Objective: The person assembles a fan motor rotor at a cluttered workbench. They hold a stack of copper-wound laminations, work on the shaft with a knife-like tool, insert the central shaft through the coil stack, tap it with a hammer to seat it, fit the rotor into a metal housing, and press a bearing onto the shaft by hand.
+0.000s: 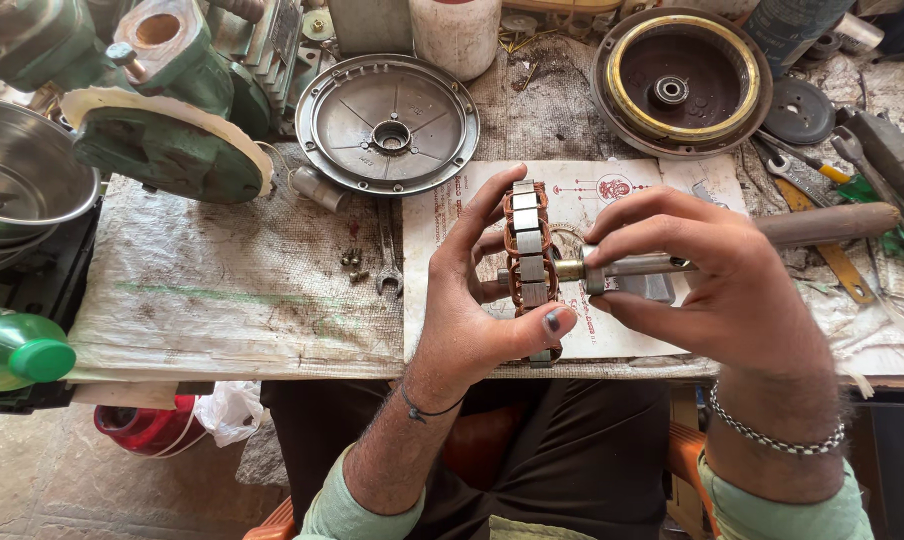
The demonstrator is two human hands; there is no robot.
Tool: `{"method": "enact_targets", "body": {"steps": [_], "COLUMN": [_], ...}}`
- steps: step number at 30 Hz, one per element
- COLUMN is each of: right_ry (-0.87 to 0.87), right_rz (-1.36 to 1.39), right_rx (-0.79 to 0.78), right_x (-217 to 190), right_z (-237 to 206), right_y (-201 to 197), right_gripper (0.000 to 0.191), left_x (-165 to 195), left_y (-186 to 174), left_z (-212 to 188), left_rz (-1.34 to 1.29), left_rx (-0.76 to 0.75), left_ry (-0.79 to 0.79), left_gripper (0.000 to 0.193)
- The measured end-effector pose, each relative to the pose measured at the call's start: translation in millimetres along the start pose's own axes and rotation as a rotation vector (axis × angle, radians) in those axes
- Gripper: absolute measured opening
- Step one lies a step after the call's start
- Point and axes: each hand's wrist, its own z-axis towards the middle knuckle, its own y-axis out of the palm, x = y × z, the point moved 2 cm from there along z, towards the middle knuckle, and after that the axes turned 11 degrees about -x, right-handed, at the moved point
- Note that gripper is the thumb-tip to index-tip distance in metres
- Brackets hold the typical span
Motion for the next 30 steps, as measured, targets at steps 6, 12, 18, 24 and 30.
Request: {"method": "enact_targets", "body": {"steps": [6,12,18,24,30], "right_ry": [0.235,0.038,0.185,0.153,0.093], "right_rz": [-0.052,-0.063,-0.073,-0.03,-0.116], "right_rx": [-0.016,0.048,0.058,0.088,0.047], "right_x": [4.2,6.4,13.4,13.1,11.4], "right_z": [3.4,2.1,-2.6,-2.8,-1.5], "right_y": [-1.5,5.9,7.5,8.1,7.7], "right_gripper": [0.051,0.052,0.059,0.054,0.056], "left_x": [-0.7,-2.4,-0.8,0.2,0.4], "left_y": [-1.1,-1.7,-1.8,-2.8,-3.9], "left_z": [0.2,0.3,-1.8,-1.9,-1.1], "left_rz": [0.008,-0.019,0.067,0.056,0.047], "left_rx": [0.0,-0.004,-0.014,-0.002,0.035], "left_ry": [0.008,-0.004,0.039,0.02,-0.004], "left_gripper": [0.108,0.107,0.106,0.11,0.13]}}
